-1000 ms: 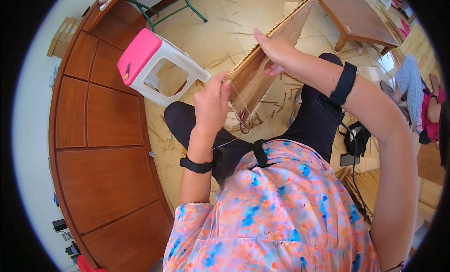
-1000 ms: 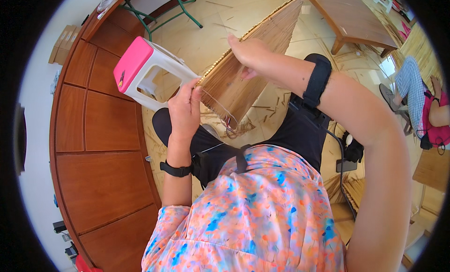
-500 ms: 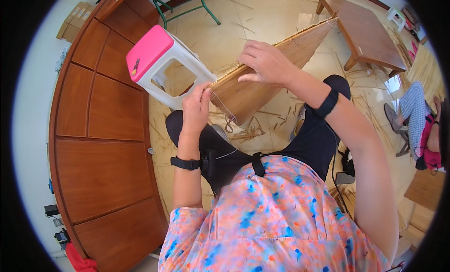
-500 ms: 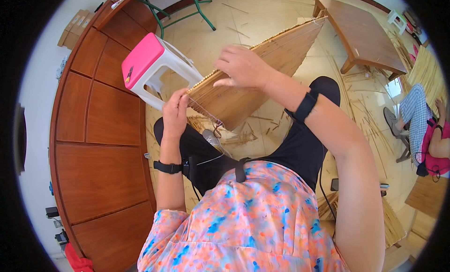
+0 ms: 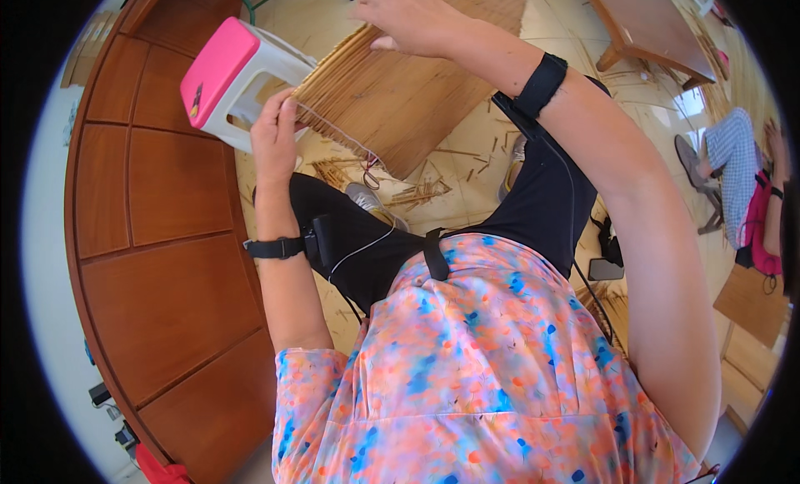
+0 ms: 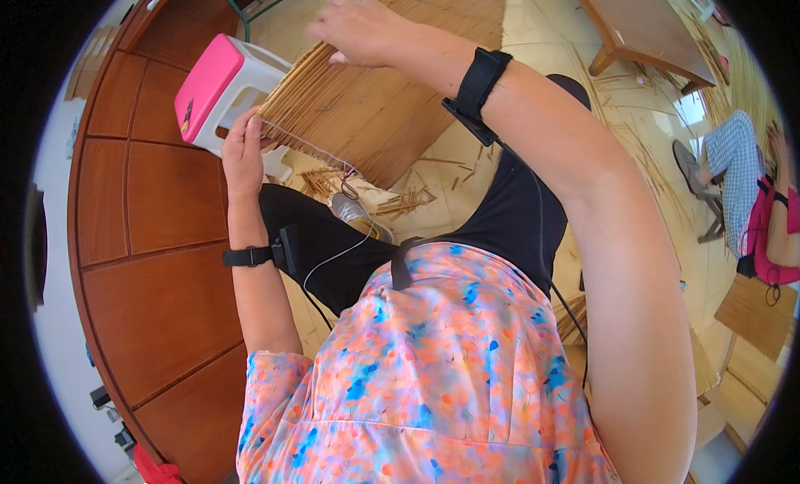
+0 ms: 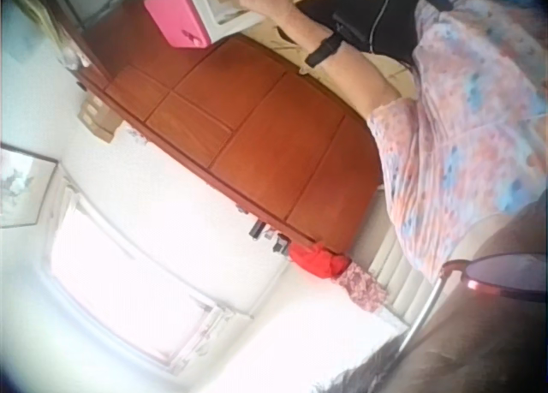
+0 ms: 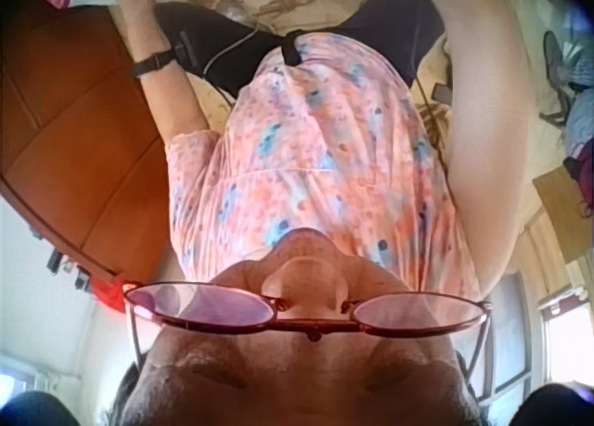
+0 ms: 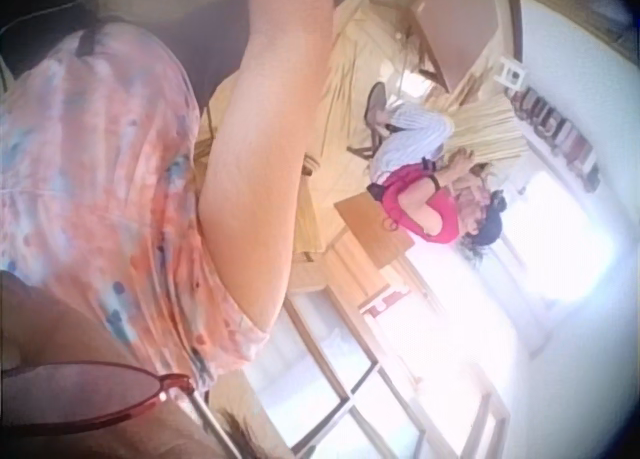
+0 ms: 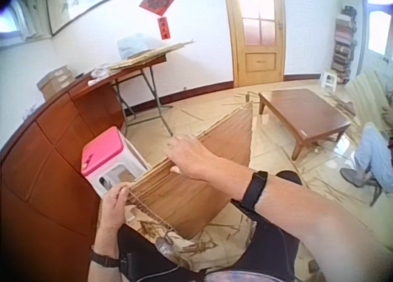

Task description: The person prepares a bamboo mat by using shears to trim pieces and a utility knife to score the surface, then uses a needle and thread to sew along the edge of the mat, pulling the thread through several times.

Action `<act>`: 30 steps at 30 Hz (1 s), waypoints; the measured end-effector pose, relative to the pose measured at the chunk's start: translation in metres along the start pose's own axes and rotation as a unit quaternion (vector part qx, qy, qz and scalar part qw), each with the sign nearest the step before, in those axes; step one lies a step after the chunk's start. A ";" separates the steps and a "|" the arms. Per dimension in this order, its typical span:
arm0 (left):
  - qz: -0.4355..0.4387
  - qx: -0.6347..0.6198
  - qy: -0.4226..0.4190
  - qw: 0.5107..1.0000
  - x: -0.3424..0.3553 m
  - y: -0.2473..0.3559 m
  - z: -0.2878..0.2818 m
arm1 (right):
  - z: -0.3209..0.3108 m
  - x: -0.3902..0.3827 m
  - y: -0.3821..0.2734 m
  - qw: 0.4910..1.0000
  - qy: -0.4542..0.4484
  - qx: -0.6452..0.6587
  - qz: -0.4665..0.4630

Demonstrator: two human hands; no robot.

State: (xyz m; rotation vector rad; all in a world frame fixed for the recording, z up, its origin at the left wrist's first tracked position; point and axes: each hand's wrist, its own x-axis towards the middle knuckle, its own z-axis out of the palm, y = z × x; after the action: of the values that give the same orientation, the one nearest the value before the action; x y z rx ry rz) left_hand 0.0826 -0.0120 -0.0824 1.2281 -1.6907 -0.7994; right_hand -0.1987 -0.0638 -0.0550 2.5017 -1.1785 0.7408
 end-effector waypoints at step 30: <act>-0.125 -0.351 0.301 0.878 -0.003 0.005 -0.109 | 0.017 -0.206 0.005 0.618 0.170 0.412 0.648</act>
State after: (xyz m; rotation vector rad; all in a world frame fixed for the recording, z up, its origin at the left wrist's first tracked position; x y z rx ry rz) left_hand 0.1806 -0.0085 -0.0343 1.0195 -0.6419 -0.9429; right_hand -0.3074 0.0560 -0.1841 1.1910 -2.8609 2.3587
